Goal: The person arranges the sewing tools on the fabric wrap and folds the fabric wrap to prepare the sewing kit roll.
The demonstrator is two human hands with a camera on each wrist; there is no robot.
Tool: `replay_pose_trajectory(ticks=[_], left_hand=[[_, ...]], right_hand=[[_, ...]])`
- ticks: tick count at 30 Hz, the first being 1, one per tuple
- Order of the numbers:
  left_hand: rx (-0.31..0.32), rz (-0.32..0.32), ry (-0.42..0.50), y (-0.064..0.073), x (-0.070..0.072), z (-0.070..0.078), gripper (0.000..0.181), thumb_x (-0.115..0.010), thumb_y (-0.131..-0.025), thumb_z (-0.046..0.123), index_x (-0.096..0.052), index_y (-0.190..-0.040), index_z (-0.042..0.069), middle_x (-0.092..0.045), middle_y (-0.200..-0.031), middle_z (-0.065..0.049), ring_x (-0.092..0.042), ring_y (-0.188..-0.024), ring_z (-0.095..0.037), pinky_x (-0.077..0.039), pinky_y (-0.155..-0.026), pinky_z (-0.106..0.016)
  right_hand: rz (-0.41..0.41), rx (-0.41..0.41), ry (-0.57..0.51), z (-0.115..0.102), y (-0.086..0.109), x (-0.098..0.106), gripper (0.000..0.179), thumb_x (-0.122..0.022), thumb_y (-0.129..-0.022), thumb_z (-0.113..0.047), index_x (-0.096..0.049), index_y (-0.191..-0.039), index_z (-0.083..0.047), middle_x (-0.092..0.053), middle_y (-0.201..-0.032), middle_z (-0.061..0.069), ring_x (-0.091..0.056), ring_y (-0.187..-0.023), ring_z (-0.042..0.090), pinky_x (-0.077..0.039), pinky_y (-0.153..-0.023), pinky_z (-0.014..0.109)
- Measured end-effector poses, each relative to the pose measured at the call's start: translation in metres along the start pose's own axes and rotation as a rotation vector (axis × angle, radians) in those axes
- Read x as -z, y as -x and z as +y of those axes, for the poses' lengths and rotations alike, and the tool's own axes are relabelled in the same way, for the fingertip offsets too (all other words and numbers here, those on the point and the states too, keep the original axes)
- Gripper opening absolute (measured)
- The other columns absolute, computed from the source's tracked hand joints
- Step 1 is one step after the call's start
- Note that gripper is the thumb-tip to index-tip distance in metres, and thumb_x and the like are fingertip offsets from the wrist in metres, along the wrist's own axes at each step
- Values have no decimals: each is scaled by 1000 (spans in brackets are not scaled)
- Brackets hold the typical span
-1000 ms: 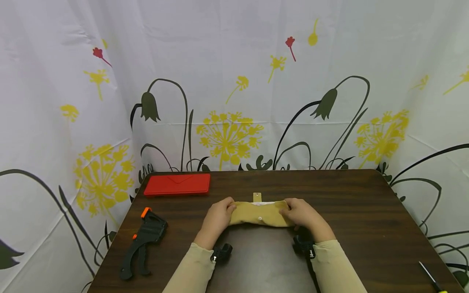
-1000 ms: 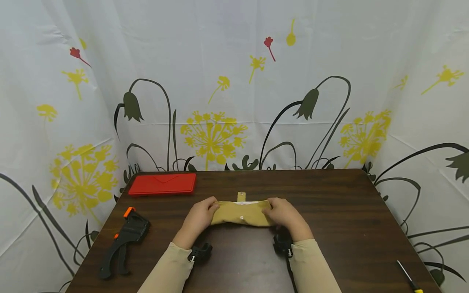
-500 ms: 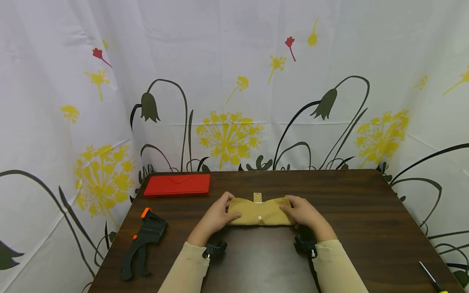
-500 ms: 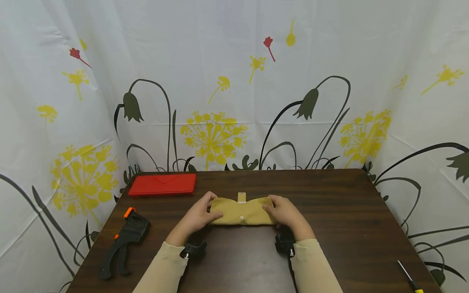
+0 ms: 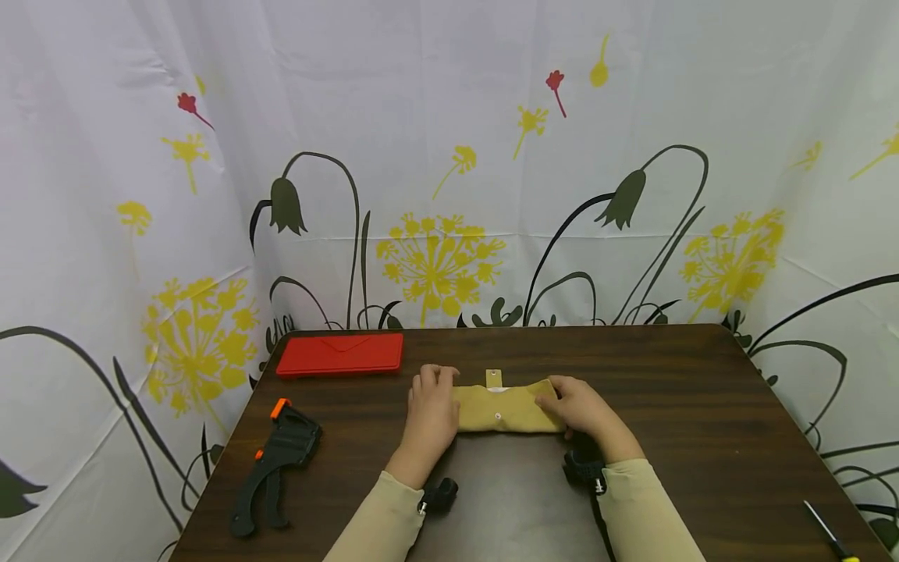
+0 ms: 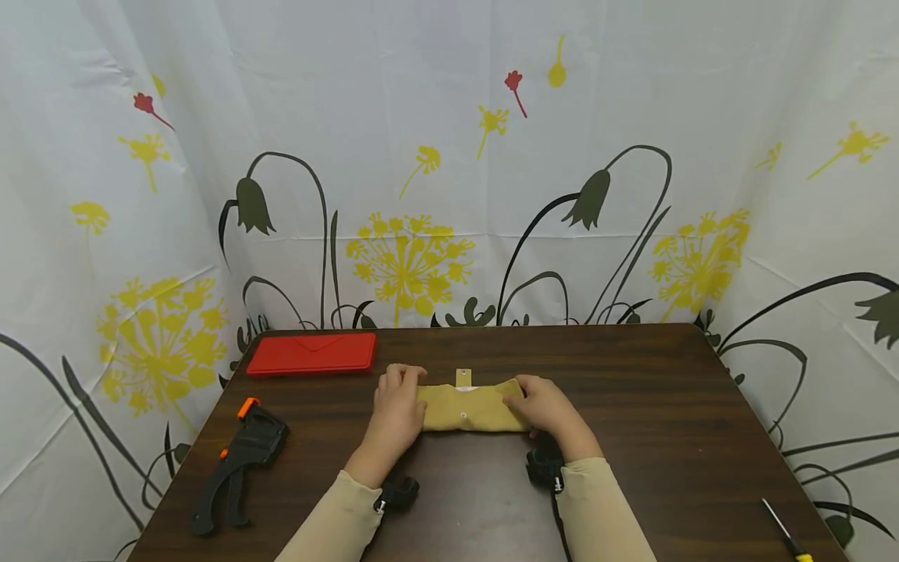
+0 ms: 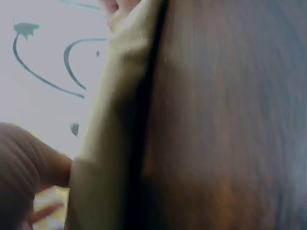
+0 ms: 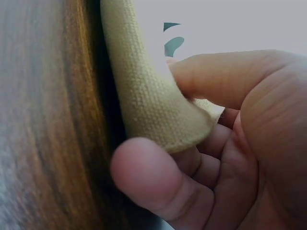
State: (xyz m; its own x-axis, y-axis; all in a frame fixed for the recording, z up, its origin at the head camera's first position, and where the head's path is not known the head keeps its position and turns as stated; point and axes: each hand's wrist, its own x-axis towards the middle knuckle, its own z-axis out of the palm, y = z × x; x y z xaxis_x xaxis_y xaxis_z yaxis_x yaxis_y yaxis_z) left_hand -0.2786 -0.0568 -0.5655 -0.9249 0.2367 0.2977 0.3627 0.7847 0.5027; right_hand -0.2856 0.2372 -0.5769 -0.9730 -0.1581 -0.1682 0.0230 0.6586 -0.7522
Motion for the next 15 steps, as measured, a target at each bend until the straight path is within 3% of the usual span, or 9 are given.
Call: replay_pose_trajectory(ticks=[2, 4, 5, 8, 12, 15], left_hand=[[-149, -14, -40, 3, 1, 8, 30, -71, -98, -2, -71, -126, 7, -63, -132, -15, -63, -120, -37, -55, -100, -54], [-256, -94, -65, 5, 1, 14, 29, -68, -102, 3, -73, -130, 7, -68, -134, -12, -67, -125, -34, -56, -106, -53], [-279, -146, -64, 6, 2, 17, 31, -68, -103, 7, -72, -134, 7, -69, -135, -10, -68, -127, -32, -56, -109, -51], [-265, -256, -89, 10, 0, 20, 41, -70, -106, 19, -66, -145, 7, -68, -139, -8, -66, -132, -30, -54, -113, -49], [-237, -273, -115, 11, -3, 20, 44, -72, -106, 23, -65, -146, 8, -69, -134, -7, -64, -130, -29, -53, -113, -48], [-246, -281, -133, 11, -5, 20, 45, -72, -106, 23, -63, -148, 8, -69, -135, -7, -64, -131, -29, -52, -115, -46]], right_hand=[[-1, -1, -2, -1, 0, 0, 21, -72, -105, -27, -63, -93, -12, -57, -71, 5, -57, -47, 21, -56, -45, 36], [1, -1, -1, -1, 0, 0, 20, -72, -105, -27, -64, -94, -13, -57, -71, 6, -57, -47, 22, -56, -45, 36], [1, 0, -1, -1, 0, 0, 20, -72, -105, -27, -64, -94, -12, -57, -72, 6, -57, -47, 22, -56, -45, 36], [2, 5, -3, 0, -1, 0, 21, -72, -105, -27, -63, -93, -13, -58, -71, 6, -57, -47, 22, -56, -45, 36], [-1, 7, -17, 2, -1, 0, 24, -74, -104, -28, -60, -94, -11, -58, -73, 7, -58, -46, 23, -56, -45, 37], [26, 3, -25, 2, 0, 1, 24, -75, -103, -30, -61, -105, -11, -60, -79, 9, -58, -47, 24, -55, -45, 38]])
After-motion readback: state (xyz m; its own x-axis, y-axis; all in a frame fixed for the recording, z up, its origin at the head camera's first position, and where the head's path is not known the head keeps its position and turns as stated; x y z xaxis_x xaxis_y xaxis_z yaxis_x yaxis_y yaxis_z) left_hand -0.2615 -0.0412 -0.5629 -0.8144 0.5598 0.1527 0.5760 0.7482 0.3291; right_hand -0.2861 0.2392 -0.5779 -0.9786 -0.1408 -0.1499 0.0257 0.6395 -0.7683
